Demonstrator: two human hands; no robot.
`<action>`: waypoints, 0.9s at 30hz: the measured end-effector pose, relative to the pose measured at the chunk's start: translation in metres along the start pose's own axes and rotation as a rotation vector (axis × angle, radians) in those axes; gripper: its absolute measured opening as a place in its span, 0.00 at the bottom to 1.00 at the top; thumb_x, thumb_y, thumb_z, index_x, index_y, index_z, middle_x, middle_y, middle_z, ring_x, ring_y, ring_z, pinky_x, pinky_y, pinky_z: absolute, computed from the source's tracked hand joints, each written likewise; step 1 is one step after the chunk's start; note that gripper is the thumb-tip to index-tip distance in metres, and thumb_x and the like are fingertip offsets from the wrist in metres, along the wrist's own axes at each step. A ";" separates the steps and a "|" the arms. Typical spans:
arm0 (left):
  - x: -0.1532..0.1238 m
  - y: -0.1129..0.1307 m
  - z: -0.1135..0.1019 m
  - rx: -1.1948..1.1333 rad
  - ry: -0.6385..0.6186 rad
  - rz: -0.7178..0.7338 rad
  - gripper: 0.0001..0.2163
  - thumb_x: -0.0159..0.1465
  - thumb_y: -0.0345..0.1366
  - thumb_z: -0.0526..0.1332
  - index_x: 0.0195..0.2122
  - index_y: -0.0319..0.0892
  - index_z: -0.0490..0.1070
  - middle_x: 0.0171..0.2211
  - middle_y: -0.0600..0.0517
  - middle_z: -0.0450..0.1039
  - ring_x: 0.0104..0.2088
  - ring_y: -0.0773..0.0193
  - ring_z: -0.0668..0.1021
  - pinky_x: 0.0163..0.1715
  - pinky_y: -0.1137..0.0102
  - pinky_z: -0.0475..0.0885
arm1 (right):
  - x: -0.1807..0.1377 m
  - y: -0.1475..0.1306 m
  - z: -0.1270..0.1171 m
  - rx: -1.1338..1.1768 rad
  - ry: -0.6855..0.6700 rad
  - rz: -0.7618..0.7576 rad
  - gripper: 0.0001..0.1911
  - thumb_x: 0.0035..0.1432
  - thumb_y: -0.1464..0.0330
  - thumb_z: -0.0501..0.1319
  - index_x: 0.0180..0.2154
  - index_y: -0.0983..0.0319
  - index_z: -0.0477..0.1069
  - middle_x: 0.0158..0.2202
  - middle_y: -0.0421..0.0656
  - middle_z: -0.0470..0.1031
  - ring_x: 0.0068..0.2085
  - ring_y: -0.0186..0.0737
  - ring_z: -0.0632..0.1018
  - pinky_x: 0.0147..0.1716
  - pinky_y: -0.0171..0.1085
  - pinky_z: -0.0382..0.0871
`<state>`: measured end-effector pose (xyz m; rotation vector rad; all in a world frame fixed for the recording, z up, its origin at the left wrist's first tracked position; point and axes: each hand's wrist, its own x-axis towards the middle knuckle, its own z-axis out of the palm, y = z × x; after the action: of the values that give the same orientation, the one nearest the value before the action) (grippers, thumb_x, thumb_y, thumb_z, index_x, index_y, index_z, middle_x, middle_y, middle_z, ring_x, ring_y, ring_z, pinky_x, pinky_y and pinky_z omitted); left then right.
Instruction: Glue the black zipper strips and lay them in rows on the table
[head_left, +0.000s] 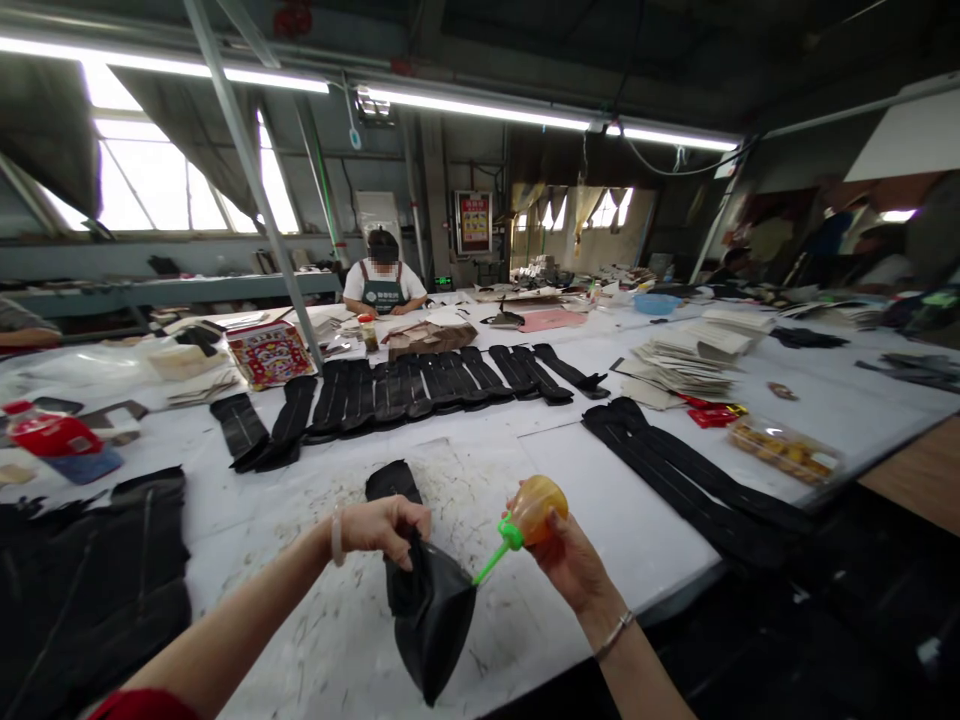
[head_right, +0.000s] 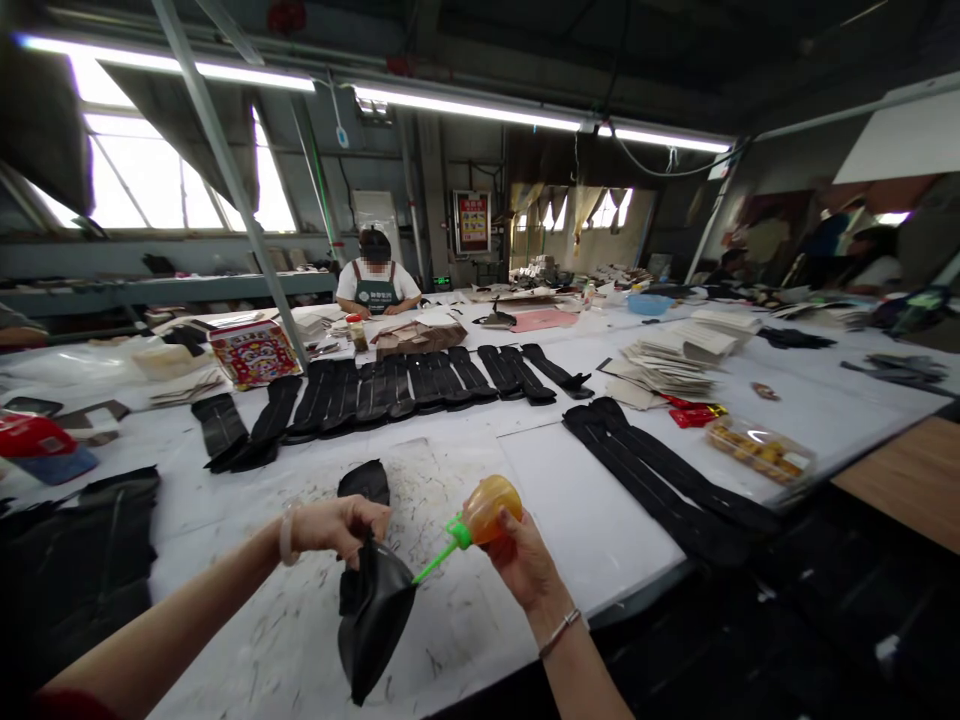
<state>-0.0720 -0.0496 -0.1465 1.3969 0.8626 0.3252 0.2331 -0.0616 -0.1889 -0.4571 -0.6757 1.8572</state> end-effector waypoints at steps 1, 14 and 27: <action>0.001 0.000 0.001 -0.038 0.016 -0.004 0.15 0.41 0.36 0.77 0.25 0.38 0.73 0.22 0.57 0.70 0.18 0.74 0.66 0.16 0.78 0.59 | -0.001 0.000 -0.001 0.025 0.025 -0.007 0.25 0.44 0.57 0.75 0.44 0.59 0.76 0.41 0.43 0.82 0.43 0.43 0.81 0.45 0.40 0.75; 0.016 0.009 0.011 -0.157 0.096 0.075 0.20 0.44 0.46 0.74 0.26 0.37 0.69 0.18 0.57 0.65 0.18 0.74 0.63 0.17 0.77 0.55 | 0.000 -0.021 0.000 0.082 0.187 -0.211 0.21 0.45 0.59 0.75 0.41 0.58 0.78 0.40 0.42 0.82 0.42 0.46 0.81 0.41 0.41 0.77; 0.025 0.007 0.010 -0.221 0.135 0.074 0.20 0.44 0.46 0.74 0.26 0.37 0.70 0.17 0.58 0.64 0.16 0.75 0.61 0.15 0.77 0.52 | 0.000 -0.024 -0.007 0.047 0.195 -0.287 0.21 0.46 0.59 0.74 0.42 0.58 0.78 0.39 0.43 0.82 0.41 0.46 0.82 0.42 0.43 0.78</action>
<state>-0.0463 -0.0386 -0.1485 1.2125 0.8585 0.5600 0.2550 -0.0535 -0.1789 -0.4774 -0.5346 1.5328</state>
